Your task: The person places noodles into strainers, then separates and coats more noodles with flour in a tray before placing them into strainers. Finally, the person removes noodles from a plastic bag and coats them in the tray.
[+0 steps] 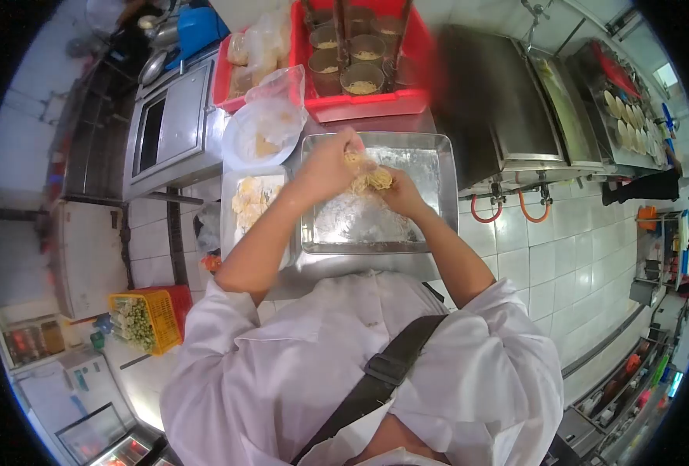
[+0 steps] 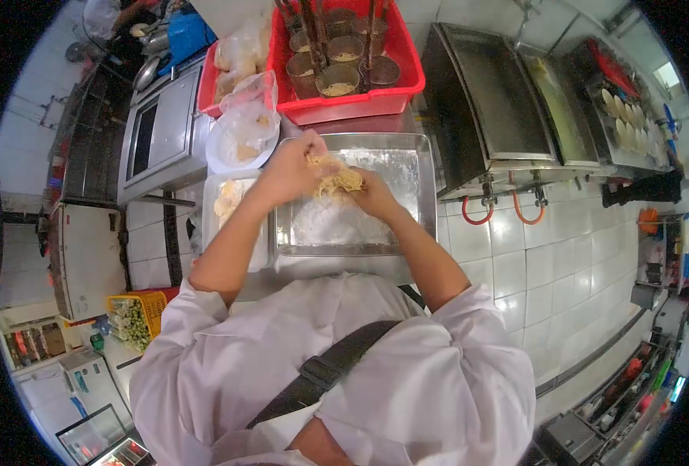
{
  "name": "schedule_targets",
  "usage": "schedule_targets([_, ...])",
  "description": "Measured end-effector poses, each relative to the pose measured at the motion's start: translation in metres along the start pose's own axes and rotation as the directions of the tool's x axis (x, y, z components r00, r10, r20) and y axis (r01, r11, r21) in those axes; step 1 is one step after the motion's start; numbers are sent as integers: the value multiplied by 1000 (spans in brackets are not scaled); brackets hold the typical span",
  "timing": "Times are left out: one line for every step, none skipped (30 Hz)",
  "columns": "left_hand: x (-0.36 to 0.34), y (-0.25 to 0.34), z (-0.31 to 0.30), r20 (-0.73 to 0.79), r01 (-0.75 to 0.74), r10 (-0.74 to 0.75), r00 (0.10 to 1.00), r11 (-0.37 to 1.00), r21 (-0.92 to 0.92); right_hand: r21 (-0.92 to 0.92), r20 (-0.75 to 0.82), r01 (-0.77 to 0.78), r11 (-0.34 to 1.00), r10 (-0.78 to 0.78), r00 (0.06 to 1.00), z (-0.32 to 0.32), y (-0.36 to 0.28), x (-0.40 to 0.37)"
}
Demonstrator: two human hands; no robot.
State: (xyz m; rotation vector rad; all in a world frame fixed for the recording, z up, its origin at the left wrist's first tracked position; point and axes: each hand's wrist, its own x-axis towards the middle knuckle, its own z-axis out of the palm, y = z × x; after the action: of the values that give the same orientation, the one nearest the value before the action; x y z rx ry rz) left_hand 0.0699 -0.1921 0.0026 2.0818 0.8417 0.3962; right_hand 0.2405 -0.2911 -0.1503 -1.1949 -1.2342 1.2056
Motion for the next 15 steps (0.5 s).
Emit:
schedule_targets([-4,20,-16,35,33,-35,999,998,50,-226,49,-20,974,32,998,-11,-4,-1])
schedule_targets([-9,34,-26,68,66,-73,995,993,99,-443,91,-27,896,75,993,-20,-8,-2])
schedule_targets([-15,39,-33,67,67,-74,995,993,101,-441,92,-25,897,73,993,-26,-13,-4])
schedule_targets([-23,43,-38,108,-86,61,992,967,241,-429,52,-59,901,90,995,-31,-19,-7])
schedule_targets([-27,44,-40,170,-239,187,967,898,369,-414,10,-93,905,107,994,-36,-25,-9])
schedule_targets([-24,34,-33,174,-239,186,967,898,369,-412,8,-95,906,108,994,-38,-35,-6])
schedule_targets([-19,10,-17,172,-247,184,968,829,501,-263,6,-105,959,111,994,-37,-48,-3])
schedule_targets([-14,-19,3,167,-246,181,969,743,622,-110,6,-113,987,115,993,-37,-63,-2])
schedule_targets([-7,-61,37,165,-240,174,971,747,620,-109,11,-118,987,120,993,-37,-84,0])
schedule_targets([2,-110,79,113,-171,139,984,921,351,-228,40,69,971,-61,997,-38,-110,2])
schedule_targets([10,-131,101,69,-98,95,993,994,44,-338,89,257,905,-241,966,-41,-134,4])
schedule_targets([7,-116,101,63,-101,98,993,994,48,-340,93,264,903,-247,965,-43,-158,2])
schedule_targets([-3,-91,97,111,28,-24,993,999,-34,-334,55,286,898,-285,957,-44,-181,-3])
schedule_targets([-6,-73,93,170,161,-141,975,981,-112,-329,16,306,893,-319,948,-47,-192,-6])
schedule_targets([-1,-73,86,163,158,-138,977,981,-114,-332,23,311,890,-322,946,-52,-190,-8])
